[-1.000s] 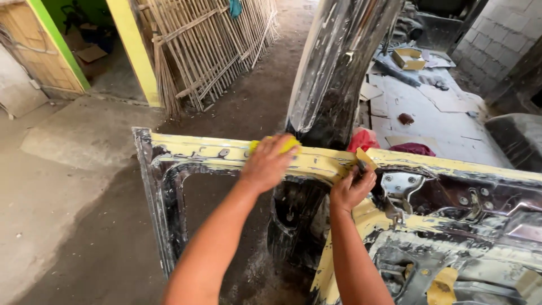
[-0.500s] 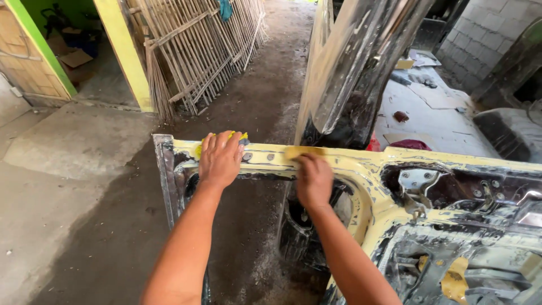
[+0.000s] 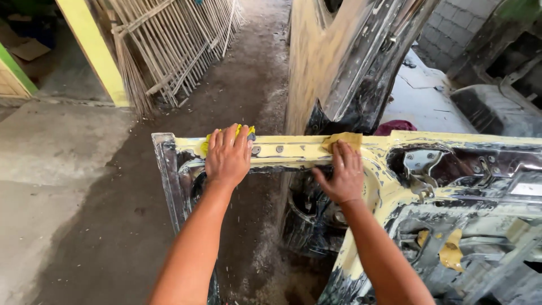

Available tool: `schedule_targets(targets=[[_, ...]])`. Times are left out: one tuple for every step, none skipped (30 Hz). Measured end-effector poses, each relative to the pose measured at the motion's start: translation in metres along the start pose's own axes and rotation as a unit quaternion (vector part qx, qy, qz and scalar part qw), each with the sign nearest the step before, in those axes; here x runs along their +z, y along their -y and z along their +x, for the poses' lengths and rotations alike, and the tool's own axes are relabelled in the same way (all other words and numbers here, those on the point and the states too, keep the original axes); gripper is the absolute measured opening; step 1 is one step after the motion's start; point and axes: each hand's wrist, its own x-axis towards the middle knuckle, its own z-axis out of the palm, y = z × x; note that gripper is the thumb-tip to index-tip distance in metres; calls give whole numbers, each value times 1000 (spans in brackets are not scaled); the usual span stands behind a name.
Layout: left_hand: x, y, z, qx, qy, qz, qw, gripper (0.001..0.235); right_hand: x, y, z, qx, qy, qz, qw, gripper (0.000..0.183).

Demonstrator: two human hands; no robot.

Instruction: The person scrubs a large, yellow-painted metal car door frame with a yellow sponge and a dark cloth. They dip the sponge and cloth into a green bucket of water to rinse them before resuming the scrubbing process on the frame's surface.

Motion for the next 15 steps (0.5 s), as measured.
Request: schedule_targets(targets=[[0, 0, 1, 0, 0, -2, 1000, 44, 4, 21, 7, 0, 1, -2, 1000, 74], [0, 0, 1, -3, -6, 0, 1000, 43, 8, 40, 13, -18, 20, 35, 999, 86], [1, -2, 1, -6, -12, 2, 1000, 42, 12, 59, 19, -35, 40, 71, 996, 98], [-1, -2, 0, -9, -12, 3, 1000, 42, 15, 78, 25, -38, 41, 72, 996, 98], [-2, -3, -1, -10, -8, 2, 1000, 42, 18, 96, 30, -43, 64, 85, 993, 100], [-4, -2, 0, -12, -4, 2, 1000, 41, 22, 113, 38, -49, 86, 98, 990, 102], [-3, -2, -1, -15, -4, 5, 1000, 41, 22, 104, 39, -52, 88, 101, 990, 102], [-3, -1, 3, -12, -4, 10, 1000, 41, 20, 96, 43, -51, 103, 88, 990, 102], [-3, 0, 7, -8, -4, 15, 1000, 41, 19, 88, 46, -49, 118, 75, 989, 102], [-2, -3, 3, -10, -2, 14, 1000, 41, 12, 66, 37, -49, 121, 75, 989, 102], [-2, -6, -1, -15, -1, 15, 1000, 41, 6, 46, 28, -35, 139, 49, 989, 103], [-3, -6, 0, -17, -5, 18, 1000, 42, 1, 27, 25, -22, 150, 23, 988, 104], [-4, -4, 3, -16, -7, 19, 1000, 42, 2, 22, 22, -23, 147, 23, 989, 104], [-4, -4, 3, -16, -9, 15, 1000, 42, 3, 17, 19, -1, 130, 4, 992, 105], [-4, -4, 4, -16, -11, 10, 1000, 41, 3, 11, 15, 22, 112, -16, 993, 106]])
